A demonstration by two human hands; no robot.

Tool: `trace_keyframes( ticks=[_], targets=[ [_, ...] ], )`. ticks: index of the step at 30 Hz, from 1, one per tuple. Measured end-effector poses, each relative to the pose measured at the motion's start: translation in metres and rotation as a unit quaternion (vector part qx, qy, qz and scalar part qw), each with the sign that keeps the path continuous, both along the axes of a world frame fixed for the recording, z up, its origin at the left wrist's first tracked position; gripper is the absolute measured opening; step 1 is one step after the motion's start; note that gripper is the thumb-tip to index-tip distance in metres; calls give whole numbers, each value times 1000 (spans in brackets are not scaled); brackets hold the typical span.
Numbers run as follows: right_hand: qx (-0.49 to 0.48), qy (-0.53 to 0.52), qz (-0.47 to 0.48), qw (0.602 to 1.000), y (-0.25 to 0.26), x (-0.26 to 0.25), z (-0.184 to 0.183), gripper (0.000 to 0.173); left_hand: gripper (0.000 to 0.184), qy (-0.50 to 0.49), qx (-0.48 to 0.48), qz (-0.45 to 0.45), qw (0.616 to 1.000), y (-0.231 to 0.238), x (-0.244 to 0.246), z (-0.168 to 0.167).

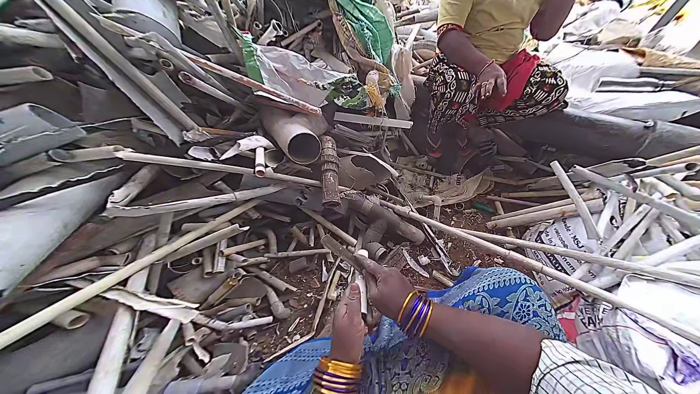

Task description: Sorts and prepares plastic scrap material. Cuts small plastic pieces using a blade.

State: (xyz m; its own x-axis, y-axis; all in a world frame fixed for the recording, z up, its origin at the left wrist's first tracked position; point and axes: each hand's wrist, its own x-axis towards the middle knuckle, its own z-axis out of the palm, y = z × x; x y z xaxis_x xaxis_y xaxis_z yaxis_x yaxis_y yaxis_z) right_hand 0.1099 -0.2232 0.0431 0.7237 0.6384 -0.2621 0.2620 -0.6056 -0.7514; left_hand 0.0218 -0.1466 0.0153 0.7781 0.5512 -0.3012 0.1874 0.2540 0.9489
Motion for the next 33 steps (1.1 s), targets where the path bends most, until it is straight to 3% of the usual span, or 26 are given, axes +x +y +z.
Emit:
trace_keyframes(
  ticks=[3,7,11,16,21,27,30,33],
  targets=[
    [42,-28,19,999,-1,-13,-2,48,47,23,-12,25,999,7,0,1],
    [31,-45,-52,997,3,14,-9,46,47,7,-35,-20,999,4,-3,0],
    [52,-68,-11,996,0,-12,-9,47,50,12,-39,-2,999,9,-1,1],
    [36,-65,-38,996,1,11,-11,46,44,4,-44,-26,999,6,-2,1],
    [84,-107,-12,991,0,-13,-18,46,48,9,-71,-7,997,10,0,0],
    [49,-107,-40,992,0,2,-18,46,44,3,-136,-13,991,7,-1,3],
    [72,-122,-15,990,0,-9,-19,47,47,-6,-123,-6,992,10,1,-1],
    [29,-87,-35,995,1,11,-16,46,39,4,-81,-29,996,6,0,1]
  ],
)
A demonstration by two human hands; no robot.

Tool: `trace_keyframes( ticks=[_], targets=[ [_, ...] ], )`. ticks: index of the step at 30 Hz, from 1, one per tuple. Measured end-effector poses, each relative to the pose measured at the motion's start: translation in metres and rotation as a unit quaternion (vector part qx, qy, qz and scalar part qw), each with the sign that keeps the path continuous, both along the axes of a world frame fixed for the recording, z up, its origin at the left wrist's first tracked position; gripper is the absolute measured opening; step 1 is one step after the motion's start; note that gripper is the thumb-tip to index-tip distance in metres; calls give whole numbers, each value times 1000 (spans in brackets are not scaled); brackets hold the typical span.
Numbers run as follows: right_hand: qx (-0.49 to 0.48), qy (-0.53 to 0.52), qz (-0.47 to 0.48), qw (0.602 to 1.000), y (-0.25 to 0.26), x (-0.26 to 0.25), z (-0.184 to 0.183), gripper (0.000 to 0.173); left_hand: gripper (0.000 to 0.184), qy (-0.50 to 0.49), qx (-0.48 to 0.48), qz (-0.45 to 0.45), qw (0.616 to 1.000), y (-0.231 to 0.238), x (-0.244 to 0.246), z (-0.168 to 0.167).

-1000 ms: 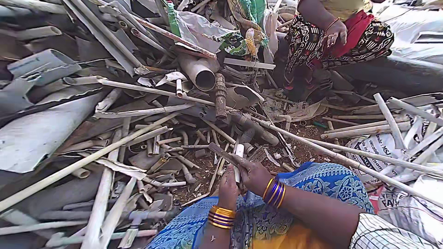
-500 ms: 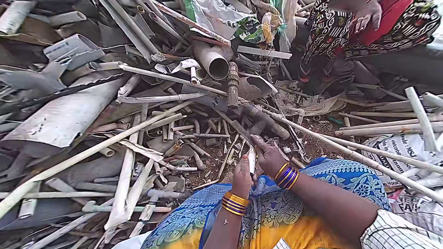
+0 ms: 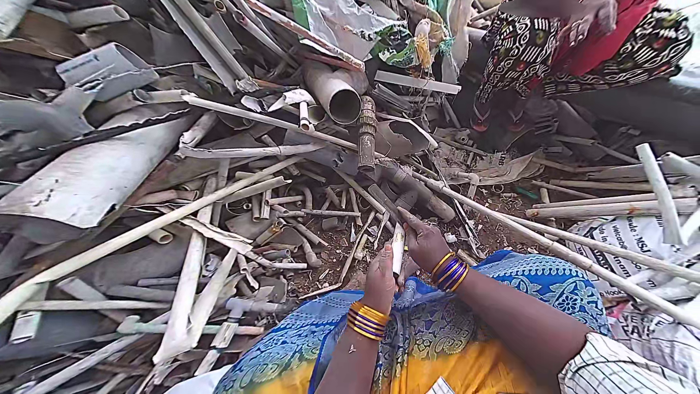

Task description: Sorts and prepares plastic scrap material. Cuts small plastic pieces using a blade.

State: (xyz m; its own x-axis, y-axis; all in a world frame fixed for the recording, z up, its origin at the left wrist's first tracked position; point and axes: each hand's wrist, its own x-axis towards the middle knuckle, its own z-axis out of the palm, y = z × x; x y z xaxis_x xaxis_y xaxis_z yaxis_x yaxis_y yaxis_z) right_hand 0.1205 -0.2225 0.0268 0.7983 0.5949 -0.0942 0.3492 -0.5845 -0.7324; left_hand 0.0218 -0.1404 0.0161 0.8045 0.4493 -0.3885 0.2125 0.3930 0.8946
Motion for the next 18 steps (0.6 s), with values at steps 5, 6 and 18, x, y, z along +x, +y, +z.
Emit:
trace_keyframes(
  ticks=[5,6,18],
  targets=[
    [42,-52,24,997,-2,-19,0,46,40,-3,167,-16,986,6,0,-6],
    [45,-46,23,998,-2,-17,-1,46,41,2,191,-22,981,7,0,-7],
    [-23,19,12,999,2,1,-7,48,45,93,351,-85,928,9,-2,-11]
  ],
)
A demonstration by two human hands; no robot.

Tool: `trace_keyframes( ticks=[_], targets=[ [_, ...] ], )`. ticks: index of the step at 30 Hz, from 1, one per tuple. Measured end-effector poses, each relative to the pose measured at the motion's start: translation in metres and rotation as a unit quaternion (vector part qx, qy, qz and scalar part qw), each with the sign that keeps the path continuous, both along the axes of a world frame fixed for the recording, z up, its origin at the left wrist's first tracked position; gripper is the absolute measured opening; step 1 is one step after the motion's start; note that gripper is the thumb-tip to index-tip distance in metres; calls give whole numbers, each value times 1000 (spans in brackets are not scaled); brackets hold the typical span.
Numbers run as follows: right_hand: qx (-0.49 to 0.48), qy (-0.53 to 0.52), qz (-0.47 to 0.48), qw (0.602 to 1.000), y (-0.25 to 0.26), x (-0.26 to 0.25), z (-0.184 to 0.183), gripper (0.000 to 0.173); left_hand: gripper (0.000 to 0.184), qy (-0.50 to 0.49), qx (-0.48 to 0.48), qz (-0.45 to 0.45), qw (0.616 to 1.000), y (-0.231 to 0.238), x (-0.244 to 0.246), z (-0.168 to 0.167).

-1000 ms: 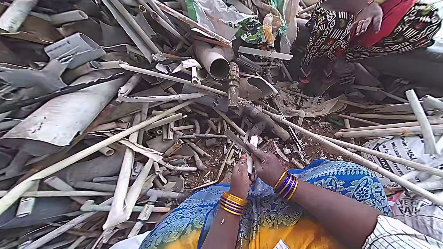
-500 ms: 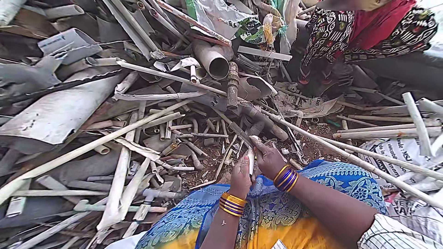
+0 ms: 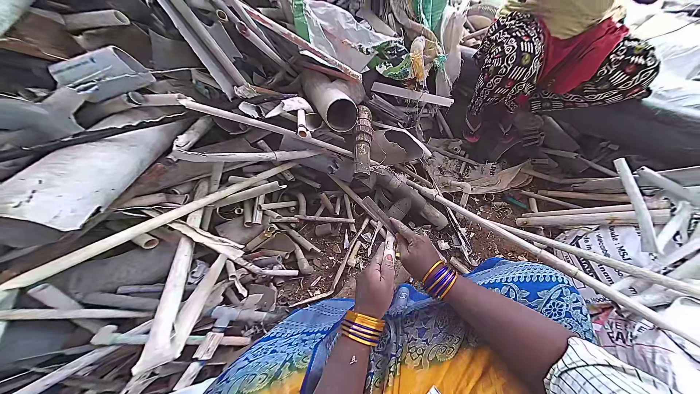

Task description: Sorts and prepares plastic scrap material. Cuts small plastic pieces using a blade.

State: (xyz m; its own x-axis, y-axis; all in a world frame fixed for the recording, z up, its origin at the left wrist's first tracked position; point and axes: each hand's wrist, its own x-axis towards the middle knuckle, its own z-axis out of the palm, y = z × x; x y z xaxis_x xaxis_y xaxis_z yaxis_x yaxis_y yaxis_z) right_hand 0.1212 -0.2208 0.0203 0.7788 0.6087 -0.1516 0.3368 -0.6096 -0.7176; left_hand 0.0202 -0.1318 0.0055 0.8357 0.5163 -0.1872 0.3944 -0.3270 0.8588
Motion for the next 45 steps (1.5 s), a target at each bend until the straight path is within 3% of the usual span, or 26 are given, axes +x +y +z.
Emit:
trace_keyframes(
  ticks=[5,9,14,18,24,27,33,37,42,45],
  targets=[
    [17,-23,34,999,-2,-17,2,47,43,3,-27,10,1000,6,-1,4],
    [-11,7,-11,1000,0,6,-1,48,43,20,-33,-5,999,2,-1,4],
    [-13,8,54,998,1,-20,0,49,43,7,-12,17,1000,5,1,-4],
    [-31,43,1,999,2,10,-7,49,42,20,-8,-11,1000,-2,0,-5],
    [9,23,40,999,1,-8,-7,48,46,-13,-40,10,999,4,-2,10],
    [-10,44,-20,999,2,14,-9,48,43,-25,-53,-9,998,-1,-1,3],
    [25,1,46,999,0,-17,-7,48,43,-33,-76,16,996,2,-4,7],
    [-22,38,-17,999,0,12,-1,49,43,-17,-60,-24,998,-4,-5,12],
    [22,-17,39,999,0,-18,-6,48,42,-34,-58,10,998,3,-5,6],
    [-4,1,7,1000,-1,0,1,49,42,-36,-55,-3,998,7,-5,-2]
  ],
)
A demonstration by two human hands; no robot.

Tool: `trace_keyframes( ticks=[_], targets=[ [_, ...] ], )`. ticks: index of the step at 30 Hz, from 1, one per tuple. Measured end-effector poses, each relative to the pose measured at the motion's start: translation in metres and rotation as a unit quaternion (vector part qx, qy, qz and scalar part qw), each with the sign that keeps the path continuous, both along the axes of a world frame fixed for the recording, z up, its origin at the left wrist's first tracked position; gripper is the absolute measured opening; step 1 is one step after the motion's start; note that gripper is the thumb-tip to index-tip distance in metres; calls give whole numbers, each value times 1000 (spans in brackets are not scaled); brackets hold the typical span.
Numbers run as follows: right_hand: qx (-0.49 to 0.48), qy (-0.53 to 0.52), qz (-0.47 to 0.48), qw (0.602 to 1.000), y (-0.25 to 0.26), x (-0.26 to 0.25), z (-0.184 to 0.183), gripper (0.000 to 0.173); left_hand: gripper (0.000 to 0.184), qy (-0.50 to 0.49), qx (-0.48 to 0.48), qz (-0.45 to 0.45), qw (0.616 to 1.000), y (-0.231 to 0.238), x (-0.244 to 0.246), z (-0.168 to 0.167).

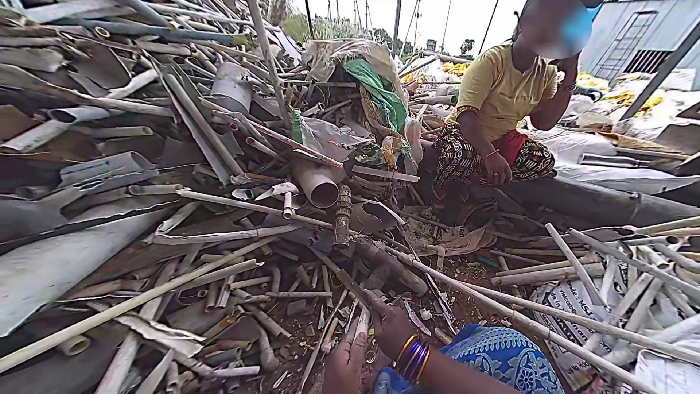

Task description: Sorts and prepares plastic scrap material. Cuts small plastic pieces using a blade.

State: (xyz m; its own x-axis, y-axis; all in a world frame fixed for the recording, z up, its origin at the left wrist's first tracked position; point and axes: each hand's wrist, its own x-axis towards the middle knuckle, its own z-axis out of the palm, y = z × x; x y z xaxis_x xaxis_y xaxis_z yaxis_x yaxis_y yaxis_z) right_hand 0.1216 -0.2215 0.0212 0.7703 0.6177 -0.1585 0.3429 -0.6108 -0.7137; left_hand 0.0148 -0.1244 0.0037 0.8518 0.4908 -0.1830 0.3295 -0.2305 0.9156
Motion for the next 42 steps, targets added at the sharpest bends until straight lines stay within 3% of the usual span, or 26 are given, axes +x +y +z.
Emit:
trace_keyframes(
  ticks=[3,6,12,15,20,23,29,33,38,42],
  targets=[
    [-35,1,-11,999,-1,6,4,49,44,-6,3,-12,1000,-2,3,0],
    [3,-60,24,998,3,-20,-3,48,44,0,1,0,1000,4,4,-1],
    [35,-93,-42,994,5,-3,-11,46,43,-4,-23,-15,1000,-3,2,6],
    [95,-130,-19,987,5,-17,-15,45,43,-23,-51,7,998,1,1,12],
    [76,-107,-62,989,5,5,-17,44,42,-34,-115,-4,993,-2,3,14],
    [98,-141,-32,985,7,-15,-18,45,40,-41,-151,34,987,0,4,14],
    [42,-103,-40,993,7,-1,-12,45,41,-39,-138,13,990,-1,5,10],
    [96,-160,6,982,4,-20,-20,45,42,-35,-89,18,995,5,5,13],
    [51,-124,-27,991,5,-6,-16,46,42,-21,-86,4,996,1,6,12],
    [104,-152,-2,983,3,-22,-22,45,41,-31,-82,17,996,4,6,12]
  ],
)
